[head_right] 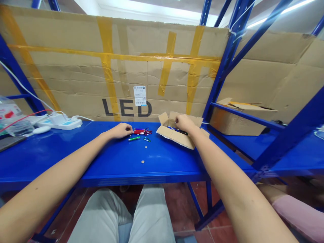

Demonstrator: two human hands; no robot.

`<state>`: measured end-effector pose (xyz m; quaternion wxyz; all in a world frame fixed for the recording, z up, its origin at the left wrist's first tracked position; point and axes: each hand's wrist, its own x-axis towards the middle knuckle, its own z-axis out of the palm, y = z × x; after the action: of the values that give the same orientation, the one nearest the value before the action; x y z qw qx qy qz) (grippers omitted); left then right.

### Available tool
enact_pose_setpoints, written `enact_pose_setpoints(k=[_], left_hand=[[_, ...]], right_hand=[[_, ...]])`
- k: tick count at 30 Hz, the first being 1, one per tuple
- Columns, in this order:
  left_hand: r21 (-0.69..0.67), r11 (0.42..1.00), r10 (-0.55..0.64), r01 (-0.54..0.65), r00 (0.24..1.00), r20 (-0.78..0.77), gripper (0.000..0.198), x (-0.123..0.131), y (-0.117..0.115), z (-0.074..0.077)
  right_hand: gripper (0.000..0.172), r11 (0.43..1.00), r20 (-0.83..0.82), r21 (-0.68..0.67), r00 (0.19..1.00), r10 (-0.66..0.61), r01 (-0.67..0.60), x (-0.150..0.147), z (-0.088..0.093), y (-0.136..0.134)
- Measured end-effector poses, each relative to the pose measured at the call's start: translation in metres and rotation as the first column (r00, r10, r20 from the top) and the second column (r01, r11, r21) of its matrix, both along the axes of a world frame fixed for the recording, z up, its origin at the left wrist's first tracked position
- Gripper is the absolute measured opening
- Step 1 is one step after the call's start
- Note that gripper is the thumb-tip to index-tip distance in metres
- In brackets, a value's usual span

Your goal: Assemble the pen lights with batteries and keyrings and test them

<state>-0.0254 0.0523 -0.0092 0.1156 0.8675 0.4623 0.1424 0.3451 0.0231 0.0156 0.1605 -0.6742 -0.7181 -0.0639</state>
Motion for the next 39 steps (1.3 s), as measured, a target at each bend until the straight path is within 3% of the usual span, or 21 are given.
enact_pose_setpoints(k=[4, 6, 9, 11, 13, 15, 16, 19, 22, 26, 32, 39], left_hand=[[-0.022, 1.000, 0.008, -0.008, 1.000, 0.006, 0.026, 0.000, -0.001, 0.000], [-0.024, 1.000, 0.003, -0.002, 1.000, 0.015, 0.026, 0.000, 0.000, 0.000], [-0.001, 1.000, -0.009, 0.009, 0.999, 0.036, 0.026, 0.000, 0.001, 0.000], [0.043, 0.999, -0.010, 0.007, 0.998, 0.068, 0.025, 0.000, 0.001, 0.001], [0.093, 0.996, -0.022, 0.013, 0.995, 0.101, 0.025, 0.001, -0.001, 0.003], [0.120, 0.993, -0.035, 0.021, 0.992, 0.117, 0.025, 0.003, -0.002, 0.006], [0.124, 0.992, -0.042, 0.027, 0.992, 0.119, 0.025, 0.003, -0.003, 0.006], [0.125, 0.992, -0.050, 0.035, 0.992, 0.119, 0.023, 0.005, -0.004, 0.006], [0.112, 0.992, -0.064, 0.051, 0.992, 0.110, 0.022, 0.004, -0.002, 0.004], [0.117, 0.992, -0.056, 0.044, 0.994, 0.098, 0.022, 0.002, -0.003, 0.004], [0.120, 0.992, -0.048, 0.037, 0.994, 0.098, 0.023, 0.001, -0.004, 0.005], [0.157, 0.988, -0.023, 0.010, 0.996, 0.083, 0.022, -0.006, 0.003, 0.004]], right_hand=[[0.012, 0.997, 0.061, -0.081, 0.998, 0.024, -0.019, 0.001, 0.002, 0.002], [0.018, 0.994, 0.027, -0.103, 0.999, -0.036, 0.039, 0.004, 0.005, 0.001], [0.013, 0.983, -0.051, -0.009, 0.982, -0.183, 0.182, 0.002, 0.016, -0.004], [0.012, 0.972, -0.185, 0.097, 0.963, -0.195, 0.216, -0.009, 0.023, -0.011], [0.016, 0.987, -0.388, 0.097, 0.918, -0.083, 0.130, -0.030, 0.027, -0.022], [0.018, 0.993, -0.532, 0.047, 0.839, 0.116, -0.107, -0.058, 0.024, -0.035], [0.018, 0.969, -0.542, 0.021, 0.812, 0.217, -0.244, -0.072, 0.020, -0.041], [0.016, 0.904, -0.393, -0.053, 0.841, 0.371, -0.424, -0.105, 0.002, -0.056], [0.018, 0.914, -0.039, -0.006, 0.914, 0.405, -0.405, -0.110, -0.011, -0.058], [0.023, 0.931, 0.301, 0.086, 0.900, 0.316, -0.356, -0.088, -0.012, -0.048], [0.023, 0.938, 0.344, 0.018, 0.883, 0.320, -0.347, -0.061, -0.020, -0.033], [0.023, 1.000, 0.407, -0.005, 0.913, 0.026, -0.026, -0.033, -0.024, -0.007]])
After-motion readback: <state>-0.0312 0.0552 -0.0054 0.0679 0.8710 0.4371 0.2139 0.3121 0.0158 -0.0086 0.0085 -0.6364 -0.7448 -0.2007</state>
